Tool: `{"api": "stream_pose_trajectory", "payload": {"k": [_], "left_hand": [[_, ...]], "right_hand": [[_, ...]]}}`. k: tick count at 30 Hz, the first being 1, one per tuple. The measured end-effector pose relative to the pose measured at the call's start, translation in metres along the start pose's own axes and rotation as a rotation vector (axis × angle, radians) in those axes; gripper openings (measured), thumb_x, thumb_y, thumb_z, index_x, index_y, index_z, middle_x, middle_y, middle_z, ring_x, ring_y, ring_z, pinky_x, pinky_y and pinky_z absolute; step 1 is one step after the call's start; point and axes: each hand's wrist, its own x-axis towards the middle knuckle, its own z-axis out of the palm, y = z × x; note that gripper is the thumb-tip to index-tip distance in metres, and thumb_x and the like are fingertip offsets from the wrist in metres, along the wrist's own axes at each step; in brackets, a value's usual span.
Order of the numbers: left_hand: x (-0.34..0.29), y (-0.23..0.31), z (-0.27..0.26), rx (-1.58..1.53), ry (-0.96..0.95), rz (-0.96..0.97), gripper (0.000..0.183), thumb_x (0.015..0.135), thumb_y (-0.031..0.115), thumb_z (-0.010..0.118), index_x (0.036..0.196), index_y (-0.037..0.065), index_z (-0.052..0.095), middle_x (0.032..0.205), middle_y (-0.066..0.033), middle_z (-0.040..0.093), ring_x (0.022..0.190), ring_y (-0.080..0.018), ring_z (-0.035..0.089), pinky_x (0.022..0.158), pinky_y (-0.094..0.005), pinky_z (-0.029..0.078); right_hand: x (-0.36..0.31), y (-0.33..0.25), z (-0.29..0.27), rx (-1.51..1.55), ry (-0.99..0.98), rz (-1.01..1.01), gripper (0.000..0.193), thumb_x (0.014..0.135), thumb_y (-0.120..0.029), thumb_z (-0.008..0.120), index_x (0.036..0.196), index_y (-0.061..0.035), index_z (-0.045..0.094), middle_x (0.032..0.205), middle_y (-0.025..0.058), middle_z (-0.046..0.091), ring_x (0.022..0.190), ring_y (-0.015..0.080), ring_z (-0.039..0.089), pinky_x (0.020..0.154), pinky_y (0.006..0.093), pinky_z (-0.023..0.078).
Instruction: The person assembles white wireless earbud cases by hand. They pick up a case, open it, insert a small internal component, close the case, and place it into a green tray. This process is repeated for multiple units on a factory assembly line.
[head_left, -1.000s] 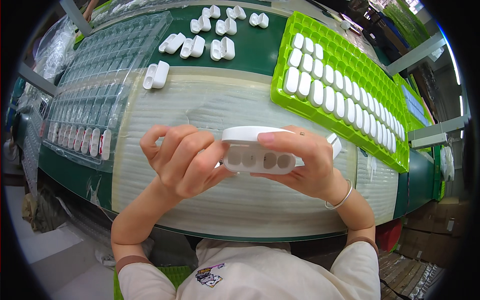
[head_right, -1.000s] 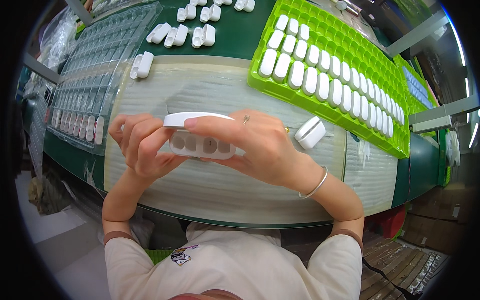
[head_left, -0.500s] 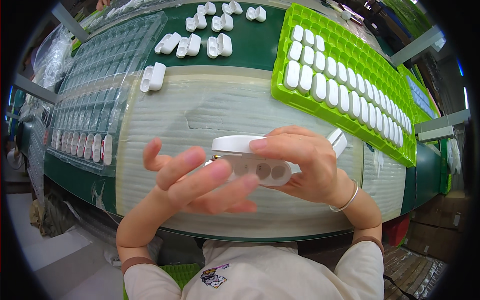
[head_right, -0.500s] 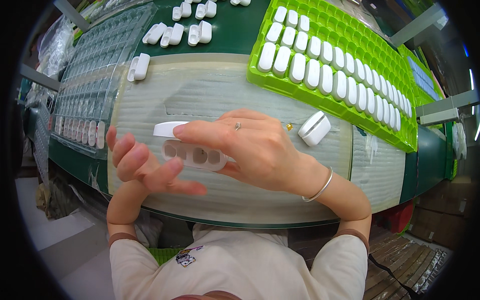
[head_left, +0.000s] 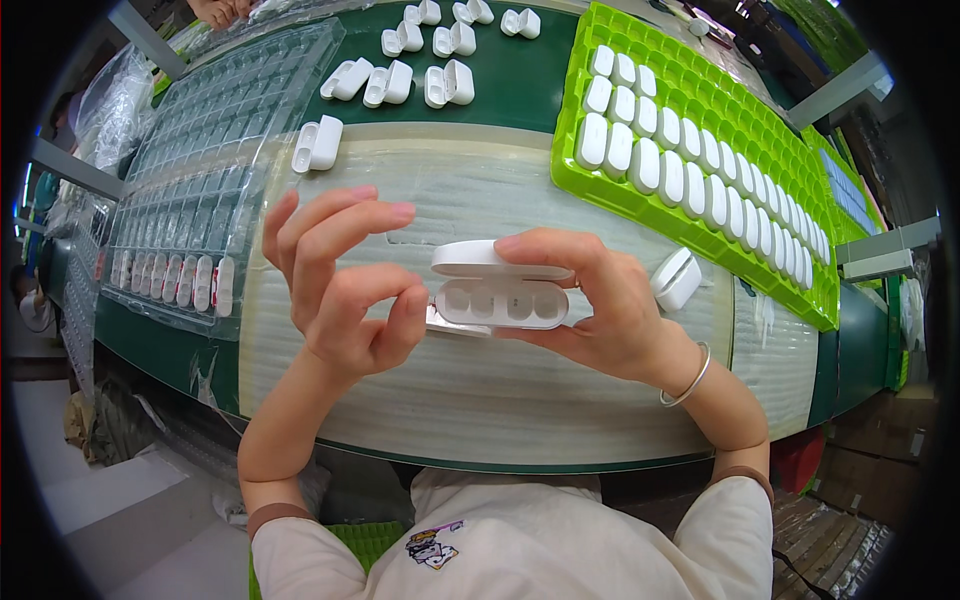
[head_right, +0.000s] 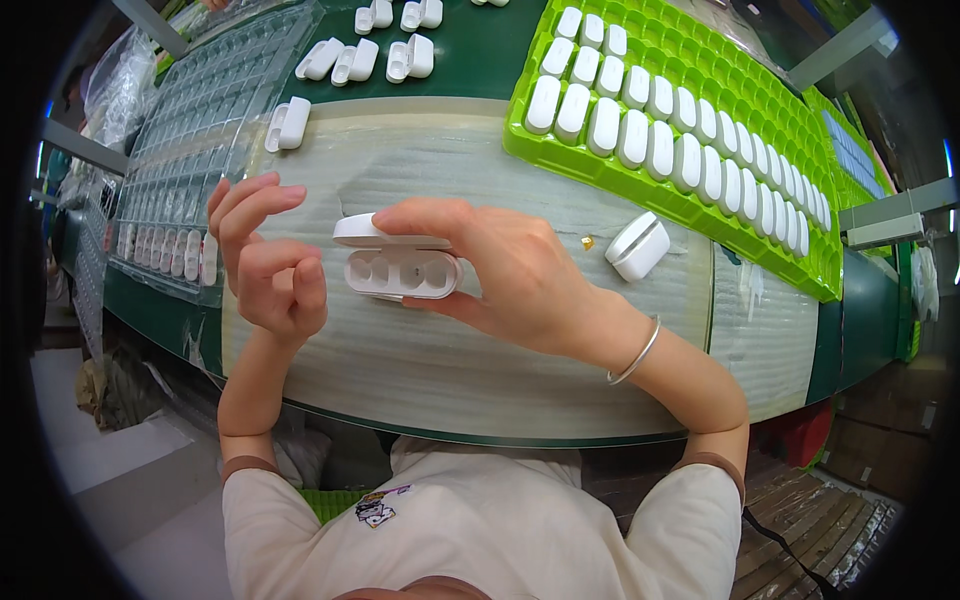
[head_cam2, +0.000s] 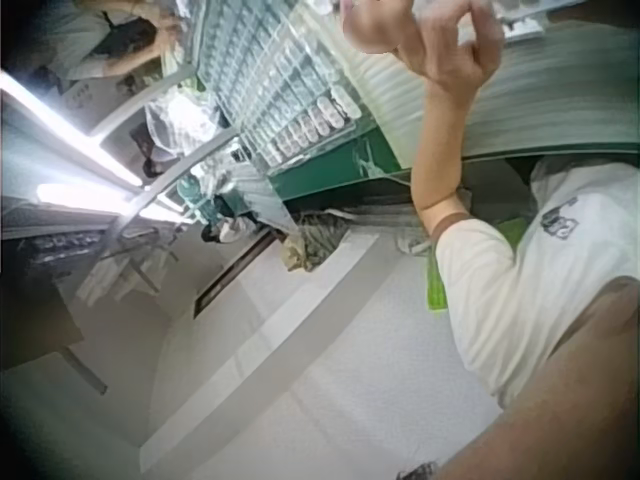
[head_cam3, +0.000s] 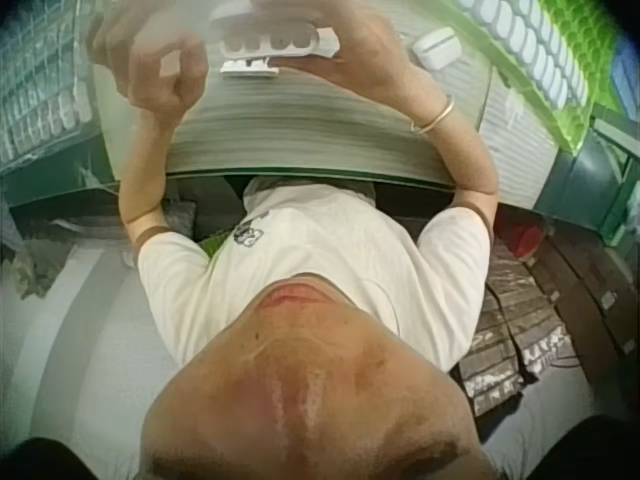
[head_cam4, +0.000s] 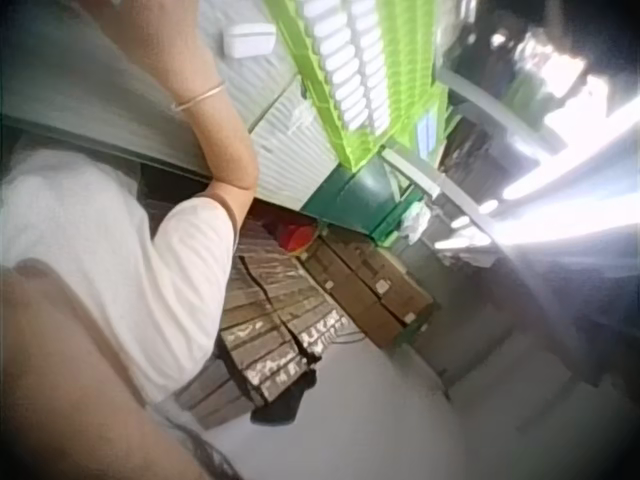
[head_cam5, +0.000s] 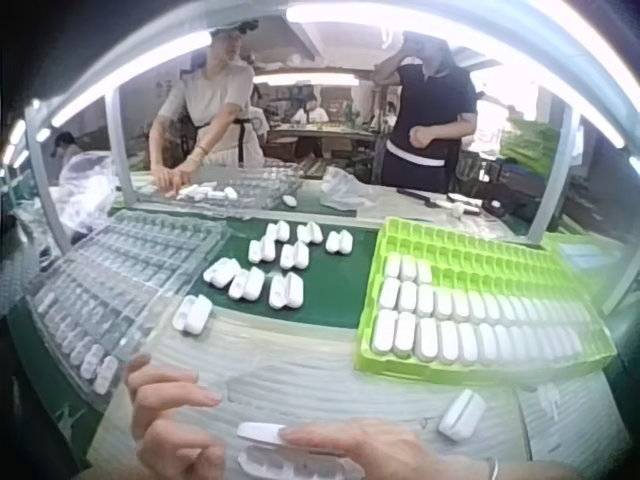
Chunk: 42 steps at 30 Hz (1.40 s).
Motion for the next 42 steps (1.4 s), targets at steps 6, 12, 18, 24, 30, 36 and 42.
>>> {"api": "stream_pose_trajectory", "payload": {"k": [6,12,18,24,30,36,42], "left_hand": [[0.002,0.003,0.018,-0.417,-0.185,-0.076,0.077,0.064,0.039,0.077,0.121,0.011,0.035,0.104,-0.0077,0.062,0.105,-0.0261,0.053,0.103,-0.0504,0.013],[-0.003,0.001,0.023,-0.413,-0.249,-0.070,0.085,0.057,0.030,0.082,0.125,0.008,0.036,0.106,-0.0070,0.062,0.106,-0.0234,0.054,0.104,-0.0497,0.012],[-0.002,0.001,0.019,-0.458,-0.276,-0.213,0.081,0.057,0.027,0.082,0.123,0.005,0.041,0.100,-0.0088,0.063,0.099,-0.0220,0.059,0.104,-0.0478,0.014],[-0.002,0.000,0.014,-0.674,-0.324,-0.428,0.071,0.065,0.026,0.076,0.122,0.003,0.040,0.095,-0.0071,0.060,0.090,-0.0168,0.059,0.097,-0.0403,0.031],[0.014,0.025,0.008,-1.121,-0.483,-1.043,0.057,0.077,0.020,0.065,0.123,0.001,0.037,0.084,-0.0059,0.059,0.080,-0.0100,0.057,0.073,-0.0278,0.047],[0.014,-0.005,0.005,-1.312,-0.620,-0.982,0.071,0.076,0.042,0.063,0.126,0.002,0.032,0.087,-0.0033,0.058,0.065,-0.0089,0.054,0.060,-0.0218,0.044],[0.013,0.007,0.005,-1.129,-0.720,-1.116,0.043,0.083,0.021,0.058,0.120,0.006,0.042,0.071,-0.0026,0.056,0.064,-0.0080,0.052,0.060,-0.0239,0.042]], "right_hand": [[-0.002,0.006,0.003,0.052,0.120,-0.056,0.059,0.063,0.000,0.074,0.115,-0.0082,0.047,0.106,0.0085,0.061,0.090,0.0255,0.063,0.071,0.0324,0.054],[-0.005,0.009,0.004,0.110,0.145,-0.027,0.066,0.062,-0.001,0.076,0.119,-0.0078,0.043,0.115,0.0092,0.056,0.096,0.0270,0.061,0.077,0.0338,0.053],[-0.004,0.010,0.009,0.303,0.153,0.138,0.069,0.064,-0.004,0.077,0.122,-0.0051,0.040,0.125,0.0075,0.048,0.101,0.0235,0.059,0.084,0.0348,0.053],[-0.005,0.012,0.007,0.141,0.152,0.075,0.067,0.063,-0.003,0.077,0.120,-0.0066,0.043,0.119,0.0087,0.053,0.098,0.0249,0.060,0.076,0.0349,0.054],[-0.005,0.011,0.010,0.035,0.127,0.022,0.062,0.065,-0.002,0.075,0.118,-0.0076,0.045,0.115,0.0087,0.056,0.091,0.0277,0.062,0.074,0.0334,0.054],[-0.005,0.010,0.000,0.086,0.129,0.114,0.061,0.066,-0.003,0.074,0.119,-0.0081,0.043,0.115,0.0085,0.055,0.091,0.0268,0.063,0.074,0.0332,0.054],[-0.009,0.014,0.007,-0.087,-0.009,0.035,0.067,0.064,0.000,0.077,0.119,-0.0062,0.039,0.117,0.0103,0.052,0.097,0.0252,0.060,0.077,0.0343,0.054]]}}
